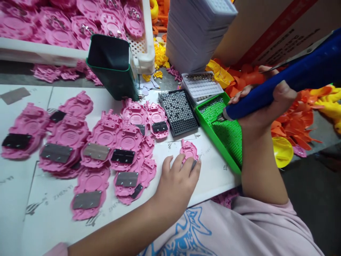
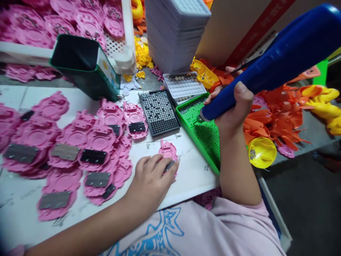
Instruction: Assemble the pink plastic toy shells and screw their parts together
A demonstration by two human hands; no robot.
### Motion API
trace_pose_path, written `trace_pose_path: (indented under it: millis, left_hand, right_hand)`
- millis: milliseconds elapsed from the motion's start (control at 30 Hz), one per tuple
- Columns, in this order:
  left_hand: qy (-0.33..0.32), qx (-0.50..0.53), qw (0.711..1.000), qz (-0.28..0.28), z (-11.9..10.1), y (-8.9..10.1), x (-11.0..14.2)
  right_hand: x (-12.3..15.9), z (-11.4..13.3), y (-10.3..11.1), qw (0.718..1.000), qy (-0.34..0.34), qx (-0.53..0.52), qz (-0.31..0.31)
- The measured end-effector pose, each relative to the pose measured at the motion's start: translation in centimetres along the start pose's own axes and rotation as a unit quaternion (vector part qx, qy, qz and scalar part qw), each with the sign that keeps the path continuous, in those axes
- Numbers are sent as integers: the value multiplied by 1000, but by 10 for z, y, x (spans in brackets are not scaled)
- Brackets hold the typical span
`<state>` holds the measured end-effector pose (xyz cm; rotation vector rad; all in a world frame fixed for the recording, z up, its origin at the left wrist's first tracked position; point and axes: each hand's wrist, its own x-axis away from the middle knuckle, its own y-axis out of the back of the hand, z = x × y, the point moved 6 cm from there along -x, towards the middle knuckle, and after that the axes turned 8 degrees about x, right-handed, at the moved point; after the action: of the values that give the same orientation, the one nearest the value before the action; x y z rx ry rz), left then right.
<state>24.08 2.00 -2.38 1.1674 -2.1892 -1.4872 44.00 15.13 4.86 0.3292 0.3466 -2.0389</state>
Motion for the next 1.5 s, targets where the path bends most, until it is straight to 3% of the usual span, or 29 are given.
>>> trace_pose_path:
  millis: [333, 633, 967, 1333, 1500]
  left_hand:
    - [4, 0, 1000, 6, 0, 0, 0]
    - [5, 6, 1000, -9, 0, 0, 1]
    - [4, 2, 1000, -15, -1, 1, -1]
    - [-2, 4, 1000, -10, 0, -1, 1]
    - [-5, 18, 999, -37, -4, 7, 2]
  right_hand:
    - [2, 5, -5, 999, 23, -20, 13]
    - [-4, 15, 8, 999, 53, -12, 5]
    - [0, 0, -3, 999, 18, -10, 36]
    - [0, 3, 0, 1000, 25, 10, 11]
    - [0, -2, -4, 998, 23, -13, 58]
